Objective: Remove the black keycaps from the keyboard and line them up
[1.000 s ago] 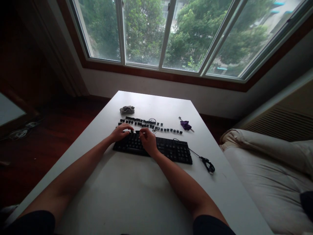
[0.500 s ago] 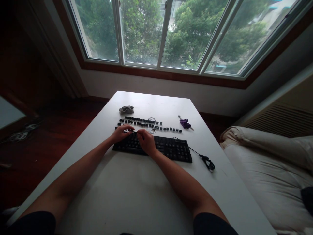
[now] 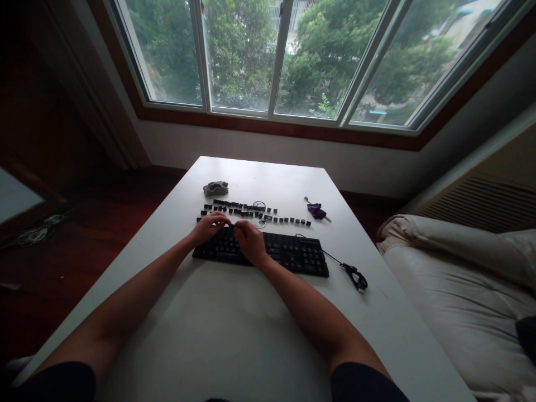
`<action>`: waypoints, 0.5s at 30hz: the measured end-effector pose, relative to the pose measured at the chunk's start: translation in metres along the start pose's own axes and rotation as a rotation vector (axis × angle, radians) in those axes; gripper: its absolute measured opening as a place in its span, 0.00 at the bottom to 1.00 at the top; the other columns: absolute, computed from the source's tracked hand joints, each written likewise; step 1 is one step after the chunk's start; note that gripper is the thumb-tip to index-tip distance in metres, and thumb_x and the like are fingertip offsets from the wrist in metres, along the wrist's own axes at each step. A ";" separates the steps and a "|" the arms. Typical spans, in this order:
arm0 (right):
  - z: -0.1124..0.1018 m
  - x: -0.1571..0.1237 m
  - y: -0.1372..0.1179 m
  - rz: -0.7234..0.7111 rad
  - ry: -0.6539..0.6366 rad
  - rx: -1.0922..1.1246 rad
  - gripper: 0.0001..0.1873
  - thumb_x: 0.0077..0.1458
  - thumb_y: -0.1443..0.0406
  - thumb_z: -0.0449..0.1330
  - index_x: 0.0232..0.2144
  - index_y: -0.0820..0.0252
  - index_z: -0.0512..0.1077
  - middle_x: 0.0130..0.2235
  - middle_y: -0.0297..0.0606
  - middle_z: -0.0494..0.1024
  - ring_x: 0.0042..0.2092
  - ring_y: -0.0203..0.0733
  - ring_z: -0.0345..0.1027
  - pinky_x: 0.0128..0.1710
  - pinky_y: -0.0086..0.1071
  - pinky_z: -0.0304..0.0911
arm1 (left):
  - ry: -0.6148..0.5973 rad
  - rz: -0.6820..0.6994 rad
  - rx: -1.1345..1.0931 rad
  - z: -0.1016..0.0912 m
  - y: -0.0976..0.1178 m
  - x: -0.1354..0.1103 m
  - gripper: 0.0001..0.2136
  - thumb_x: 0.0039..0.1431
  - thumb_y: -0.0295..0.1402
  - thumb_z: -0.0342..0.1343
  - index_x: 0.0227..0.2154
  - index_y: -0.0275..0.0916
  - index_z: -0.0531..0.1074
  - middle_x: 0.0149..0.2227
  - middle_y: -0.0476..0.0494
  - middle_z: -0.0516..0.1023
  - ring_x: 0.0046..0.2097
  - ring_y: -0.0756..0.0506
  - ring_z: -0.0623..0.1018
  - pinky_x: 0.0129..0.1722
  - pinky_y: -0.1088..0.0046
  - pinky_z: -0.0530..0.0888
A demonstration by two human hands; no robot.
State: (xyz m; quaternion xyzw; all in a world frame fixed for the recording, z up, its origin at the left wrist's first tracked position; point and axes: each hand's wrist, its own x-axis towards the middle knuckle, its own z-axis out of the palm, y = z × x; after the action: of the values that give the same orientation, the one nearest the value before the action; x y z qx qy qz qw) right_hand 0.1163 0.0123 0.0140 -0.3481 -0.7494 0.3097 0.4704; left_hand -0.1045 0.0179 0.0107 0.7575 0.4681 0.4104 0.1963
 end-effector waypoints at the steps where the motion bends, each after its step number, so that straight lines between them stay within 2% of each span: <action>1: 0.000 0.000 0.000 0.009 0.000 0.013 0.11 0.62 0.58 0.55 0.41 0.56 0.73 0.33 0.37 0.77 0.32 0.41 0.73 0.33 0.31 0.67 | 0.005 -0.005 -0.023 0.000 0.000 0.000 0.11 0.62 0.30 0.54 0.42 0.44 0.80 0.44 0.43 0.76 0.44 0.45 0.77 0.44 0.68 0.76; 5: 0.000 0.001 0.000 0.032 0.002 0.043 0.10 0.62 0.58 0.55 0.40 0.56 0.72 0.32 0.36 0.77 0.32 0.41 0.74 0.32 0.31 0.67 | 0.024 0.005 -0.099 -0.002 0.001 0.001 0.12 0.60 0.29 0.56 0.44 0.43 0.79 0.48 0.42 0.75 0.47 0.45 0.76 0.45 0.67 0.77; 8: -0.001 0.002 -0.001 0.056 0.023 0.060 0.10 0.61 0.58 0.55 0.40 0.56 0.71 0.31 0.35 0.77 0.31 0.40 0.75 0.31 0.30 0.67 | 0.088 0.045 -0.088 -0.004 0.001 0.002 0.09 0.62 0.30 0.56 0.41 0.43 0.80 0.46 0.42 0.76 0.48 0.44 0.76 0.50 0.64 0.75; 10: -0.001 0.003 -0.001 0.081 0.040 0.069 0.09 0.61 0.58 0.55 0.39 0.56 0.71 0.29 0.34 0.77 0.30 0.40 0.75 0.31 0.30 0.67 | 0.133 0.050 -0.065 -0.005 -0.002 0.002 0.08 0.63 0.31 0.55 0.39 0.43 0.80 0.44 0.42 0.77 0.47 0.44 0.77 0.49 0.64 0.76; 15: -0.001 0.006 0.002 0.154 0.035 0.118 0.10 0.60 0.58 0.55 0.39 0.56 0.70 0.27 0.32 0.76 0.28 0.40 0.75 0.30 0.31 0.68 | 0.191 -0.016 -0.003 -0.006 -0.009 0.002 0.13 0.60 0.28 0.56 0.47 0.43 0.76 0.45 0.43 0.76 0.41 0.47 0.77 0.46 0.66 0.76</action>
State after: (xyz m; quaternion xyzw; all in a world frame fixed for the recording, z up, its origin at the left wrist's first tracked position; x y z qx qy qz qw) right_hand 0.1157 0.0186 0.0157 -0.3818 -0.6924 0.3825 0.4781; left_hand -0.1142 0.0235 0.0088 0.7110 0.4900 0.4799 0.1553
